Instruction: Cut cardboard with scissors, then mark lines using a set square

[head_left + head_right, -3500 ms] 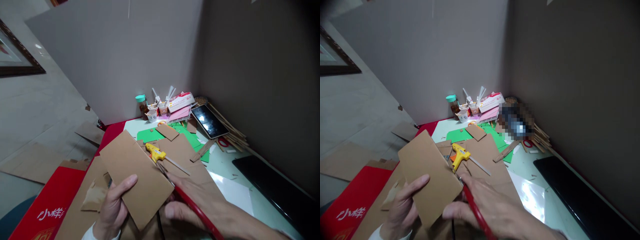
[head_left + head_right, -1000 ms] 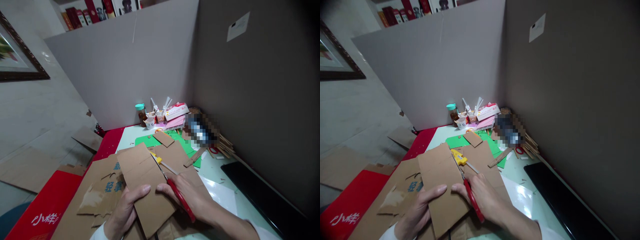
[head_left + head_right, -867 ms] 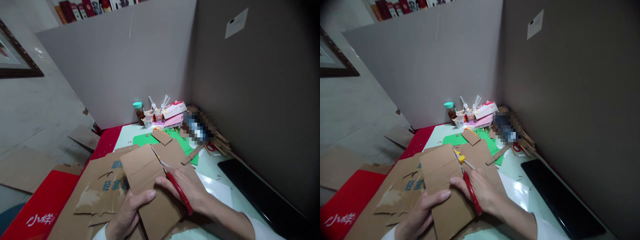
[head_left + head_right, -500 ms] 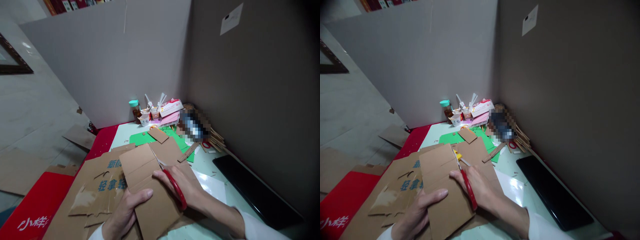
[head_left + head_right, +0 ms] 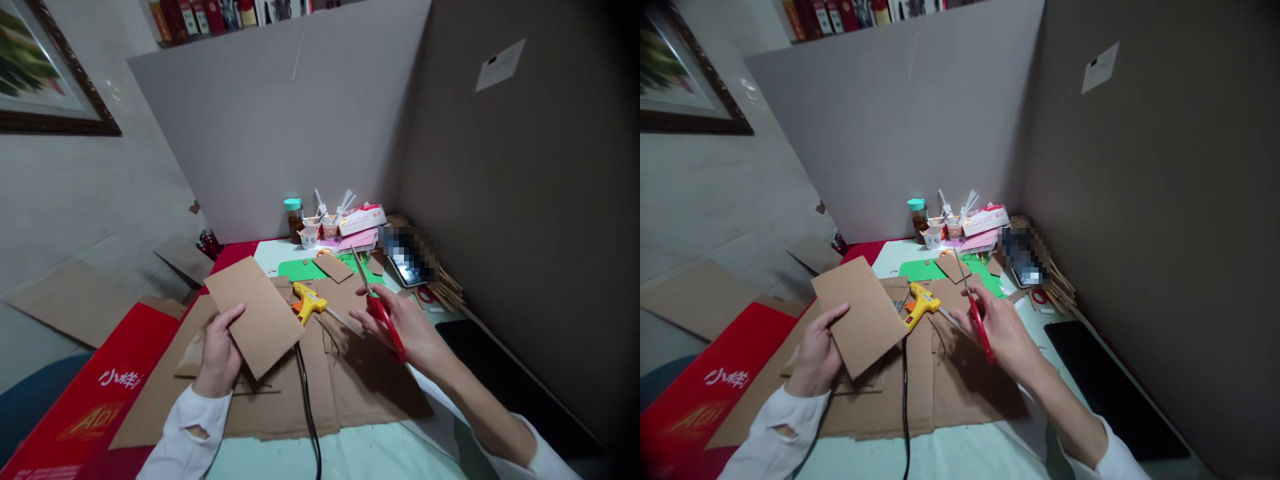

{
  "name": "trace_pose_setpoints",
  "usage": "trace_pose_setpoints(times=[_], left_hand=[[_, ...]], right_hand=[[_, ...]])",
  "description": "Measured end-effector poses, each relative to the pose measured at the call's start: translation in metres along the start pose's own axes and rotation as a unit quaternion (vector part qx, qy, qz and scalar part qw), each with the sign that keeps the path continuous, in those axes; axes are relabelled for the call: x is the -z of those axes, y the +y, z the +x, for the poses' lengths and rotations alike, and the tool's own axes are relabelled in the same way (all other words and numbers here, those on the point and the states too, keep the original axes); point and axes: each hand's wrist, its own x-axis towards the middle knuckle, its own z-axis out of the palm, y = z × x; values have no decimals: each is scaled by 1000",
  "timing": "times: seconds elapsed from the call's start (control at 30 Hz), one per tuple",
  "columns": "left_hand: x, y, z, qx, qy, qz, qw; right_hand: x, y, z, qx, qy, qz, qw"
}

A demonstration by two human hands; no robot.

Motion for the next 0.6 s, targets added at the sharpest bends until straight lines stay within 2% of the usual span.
trace_pose_setpoints(times=[0.1,0.23,0.43,0.6], left_hand=[[14,6,-3,-38,-17,-30,999],[33,6,-19,-19,-55,-68,996],[53,2,-45,41,-64,-149,986],[65,-5,-61,17,-83,-196,977]], right_hand=[[-2,14,-19,9,-39,-34,999],[1,38,-47,6,-57,-54,997],[8,55,-64,-19,-22,-68,997],[-1,57,-70,-27,34,-67,997]])
